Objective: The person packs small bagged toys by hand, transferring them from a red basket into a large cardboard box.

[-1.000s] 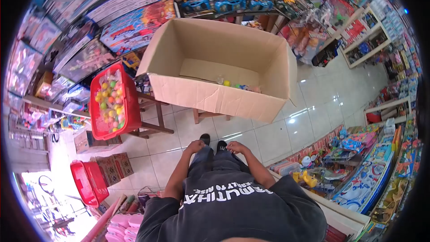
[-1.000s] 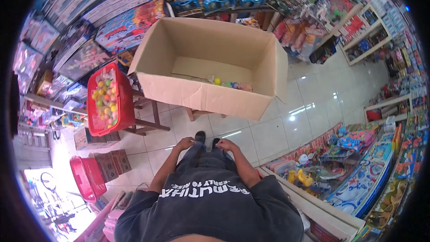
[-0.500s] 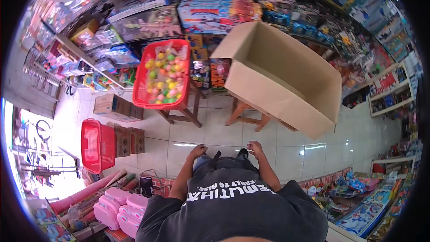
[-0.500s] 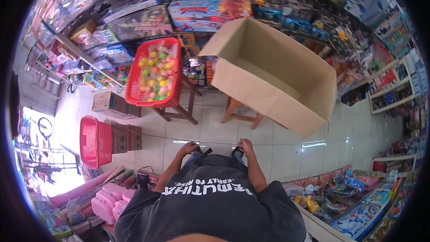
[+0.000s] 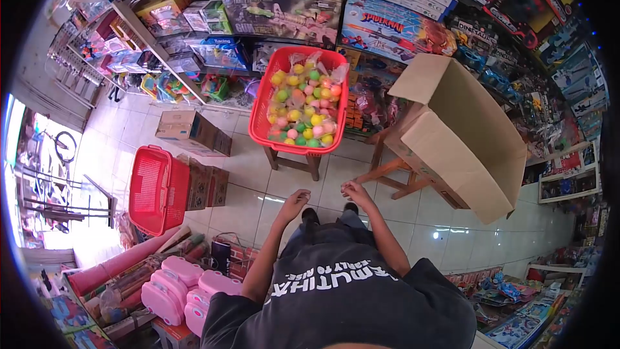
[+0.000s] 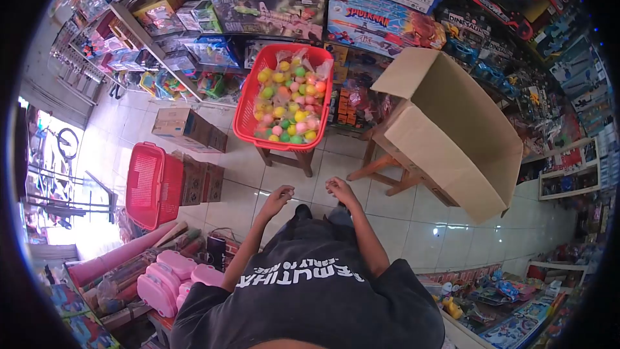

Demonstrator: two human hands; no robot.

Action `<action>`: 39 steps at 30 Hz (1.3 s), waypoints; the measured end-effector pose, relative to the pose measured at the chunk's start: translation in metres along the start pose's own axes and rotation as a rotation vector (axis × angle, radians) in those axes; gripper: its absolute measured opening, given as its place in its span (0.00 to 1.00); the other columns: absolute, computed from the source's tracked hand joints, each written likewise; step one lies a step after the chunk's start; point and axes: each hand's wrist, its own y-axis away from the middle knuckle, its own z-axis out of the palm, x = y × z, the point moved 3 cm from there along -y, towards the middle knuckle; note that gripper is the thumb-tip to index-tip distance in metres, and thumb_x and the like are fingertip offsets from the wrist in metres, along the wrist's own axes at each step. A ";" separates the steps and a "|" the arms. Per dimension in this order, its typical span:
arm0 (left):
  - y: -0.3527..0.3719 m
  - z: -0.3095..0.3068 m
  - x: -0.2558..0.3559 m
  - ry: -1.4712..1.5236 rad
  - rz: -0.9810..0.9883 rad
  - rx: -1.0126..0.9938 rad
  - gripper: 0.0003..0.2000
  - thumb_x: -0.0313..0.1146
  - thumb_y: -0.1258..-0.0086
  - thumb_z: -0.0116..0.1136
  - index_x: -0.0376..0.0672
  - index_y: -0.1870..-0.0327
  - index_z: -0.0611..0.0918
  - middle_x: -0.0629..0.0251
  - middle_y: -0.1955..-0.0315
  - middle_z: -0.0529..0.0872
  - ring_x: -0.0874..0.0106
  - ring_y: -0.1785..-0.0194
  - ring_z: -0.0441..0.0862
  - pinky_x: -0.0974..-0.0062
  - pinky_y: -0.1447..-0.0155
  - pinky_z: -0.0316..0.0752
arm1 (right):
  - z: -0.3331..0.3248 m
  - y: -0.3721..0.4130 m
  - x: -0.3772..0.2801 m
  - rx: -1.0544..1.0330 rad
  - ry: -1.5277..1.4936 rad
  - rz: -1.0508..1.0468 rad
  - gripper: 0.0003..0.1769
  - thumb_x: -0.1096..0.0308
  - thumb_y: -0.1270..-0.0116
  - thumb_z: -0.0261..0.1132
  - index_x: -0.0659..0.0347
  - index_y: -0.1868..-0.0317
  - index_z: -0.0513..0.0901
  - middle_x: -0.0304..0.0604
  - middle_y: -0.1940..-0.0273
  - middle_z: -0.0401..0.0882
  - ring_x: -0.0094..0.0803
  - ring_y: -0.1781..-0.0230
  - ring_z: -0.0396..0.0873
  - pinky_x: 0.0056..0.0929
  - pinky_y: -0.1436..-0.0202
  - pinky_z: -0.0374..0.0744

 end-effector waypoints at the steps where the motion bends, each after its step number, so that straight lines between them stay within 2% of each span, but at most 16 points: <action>1: -0.006 -0.006 0.011 0.006 0.006 -0.002 0.13 0.34 0.34 0.51 0.38 0.52 0.76 0.62 0.66 0.81 0.73 0.60 0.78 0.77 0.56 0.72 | -0.002 -0.002 -0.016 0.029 -0.021 -0.051 0.10 0.61 0.36 0.57 0.56 0.59 0.75 0.35 0.66 0.78 0.22 0.66 0.76 0.22 0.65 0.72; 4: -0.019 -0.016 0.052 0.094 0.044 -0.011 0.14 0.37 0.32 0.50 0.40 0.50 0.74 0.66 0.64 0.80 0.76 0.63 0.77 0.79 0.61 0.72 | -0.009 -0.003 -0.068 0.119 -0.105 -0.124 0.08 0.63 0.34 0.55 0.58 0.59 0.74 0.34 0.67 0.77 0.21 0.67 0.76 0.19 0.64 0.72; 8: -0.036 -0.036 0.127 0.184 0.153 0.060 0.12 0.33 0.31 0.48 0.38 0.51 0.74 0.66 0.66 0.80 0.80 0.66 0.77 0.81 0.62 0.72 | -0.021 -0.025 -0.134 0.185 -0.179 -0.362 0.07 0.66 0.34 0.56 0.59 0.60 0.74 0.32 0.69 0.75 0.18 0.69 0.73 0.16 0.65 0.70; 13: -0.089 -0.052 0.165 0.151 0.294 0.101 0.13 0.29 0.32 0.48 0.37 0.48 0.72 0.65 0.64 0.79 0.79 0.66 0.77 0.83 0.63 0.72 | -0.039 -0.080 -0.214 0.250 -0.156 -0.595 0.07 0.68 0.36 0.59 0.61 0.59 0.75 0.33 0.71 0.73 0.19 0.69 0.71 0.17 0.64 0.71; 15: -0.114 -0.055 0.171 0.167 0.326 0.162 0.14 0.29 0.32 0.48 0.37 0.47 0.71 0.64 0.63 0.79 0.80 0.65 0.77 0.84 0.64 0.71 | -0.048 -0.100 -0.238 0.488 0.168 -0.707 0.13 0.68 0.42 0.63 0.63 0.59 0.72 0.39 0.66 0.75 0.29 0.67 0.74 0.26 0.61 0.72; 16: -0.129 -0.059 0.178 0.177 0.376 0.215 0.14 0.30 0.31 0.48 0.38 0.46 0.70 0.64 0.61 0.78 0.80 0.64 0.77 0.84 0.65 0.71 | -0.051 -0.112 -0.248 0.485 0.161 -0.714 0.13 0.68 0.42 0.63 0.63 0.59 0.72 0.39 0.66 0.75 0.29 0.67 0.74 0.26 0.61 0.72; 18: -0.160 -0.061 0.179 0.149 0.315 0.221 0.16 0.29 0.32 0.48 0.40 0.44 0.68 0.63 0.59 0.77 0.78 0.62 0.77 0.83 0.62 0.72 | -0.061 -0.127 -0.269 0.711 0.413 -0.891 0.20 0.67 0.48 0.66 0.63 0.56 0.71 0.45 0.62 0.74 0.39 0.60 0.73 0.35 0.54 0.71; 19: -0.177 -0.060 0.180 0.104 0.359 0.249 0.18 0.26 0.35 0.49 0.39 0.44 0.68 0.62 0.59 0.77 0.77 0.62 0.77 0.81 0.60 0.72 | -0.063 -0.130 -0.281 0.725 0.450 -0.919 0.22 0.67 0.51 0.67 0.62 0.56 0.71 0.46 0.61 0.72 0.45 0.56 0.71 0.41 0.51 0.69; 22: -0.212 -0.052 0.190 0.008 0.392 0.246 0.19 0.24 0.39 0.51 0.38 0.44 0.68 0.59 0.58 0.77 0.73 0.60 0.79 0.77 0.56 0.73 | -0.071 -0.150 -0.292 0.757 0.574 -0.848 0.18 0.68 0.47 0.66 0.62 0.56 0.72 0.47 0.64 0.72 0.42 0.63 0.73 0.36 0.56 0.72; 25: -0.248 -0.045 0.178 -0.208 0.459 0.146 0.20 0.28 0.40 0.54 0.38 0.46 0.70 0.53 0.55 0.76 0.66 0.59 0.80 0.71 0.54 0.73 | -0.074 -0.169 -0.290 0.658 0.572 -0.777 0.15 0.70 0.48 0.66 0.63 0.61 0.73 0.46 0.67 0.72 0.43 0.66 0.73 0.36 0.58 0.71; 29: -0.271 -0.041 0.166 -0.355 0.426 0.115 0.23 0.31 0.41 0.56 0.38 0.44 0.68 0.51 0.52 0.75 0.63 0.59 0.80 0.69 0.51 0.72 | -0.077 -0.184 -0.286 0.628 0.543 -0.732 0.12 0.70 0.49 0.65 0.62 0.65 0.73 0.47 0.70 0.72 0.45 0.64 0.72 0.42 0.61 0.69; 32: -0.273 -0.042 0.176 -0.184 0.318 0.116 0.26 0.33 0.41 0.57 0.38 0.41 0.65 0.51 0.50 0.73 0.61 0.54 0.78 0.66 0.45 0.68 | -0.067 -0.163 -0.314 0.535 0.593 -0.858 0.11 0.72 0.45 0.62 0.66 0.63 0.73 0.48 0.66 0.75 0.40 0.66 0.74 0.33 0.62 0.72; 34: -0.273 -0.045 0.185 -0.241 0.400 0.194 0.29 0.33 0.41 0.57 0.38 0.39 0.62 0.52 0.48 0.72 0.59 0.49 0.75 0.66 0.44 0.68 | -0.057 -0.159 -0.325 0.324 0.390 -0.821 0.12 0.72 0.43 0.61 0.67 0.60 0.73 0.49 0.65 0.76 0.39 0.67 0.76 0.31 0.62 0.73; 35: -0.275 -0.045 0.186 -0.236 0.399 0.188 0.29 0.33 0.41 0.57 0.38 0.39 0.62 0.52 0.48 0.72 0.59 0.49 0.75 0.66 0.44 0.68 | -0.055 -0.155 -0.333 0.329 0.393 -0.815 0.12 0.72 0.43 0.61 0.67 0.60 0.73 0.49 0.65 0.76 0.39 0.67 0.76 0.31 0.62 0.73; 37: -0.279 -0.050 0.184 -0.337 0.448 0.232 0.25 0.31 0.42 0.56 0.38 0.41 0.66 0.53 0.48 0.71 0.58 0.47 0.73 0.68 0.46 0.70 | -0.045 -0.150 -0.344 0.147 0.288 -0.658 0.12 0.72 0.42 0.60 0.68 0.59 0.73 0.46 0.66 0.76 0.33 0.69 0.77 0.28 0.62 0.74; 39: -0.284 -0.057 0.179 -0.226 0.359 0.109 0.23 0.30 0.41 0.56 0.38 0.44 0.68 0.53 0.49 0.71 0.58 0.47 0.73 0.68 0.47 0.71 | -0.038 -0.153 -0.346 0.084 0.225 -0.631 0.12 0.72 0.41 0.60 0.68 0.57 0.73 0.44 0.65 0.76 0.28 0.67 0.76 0.26 0.61 0.73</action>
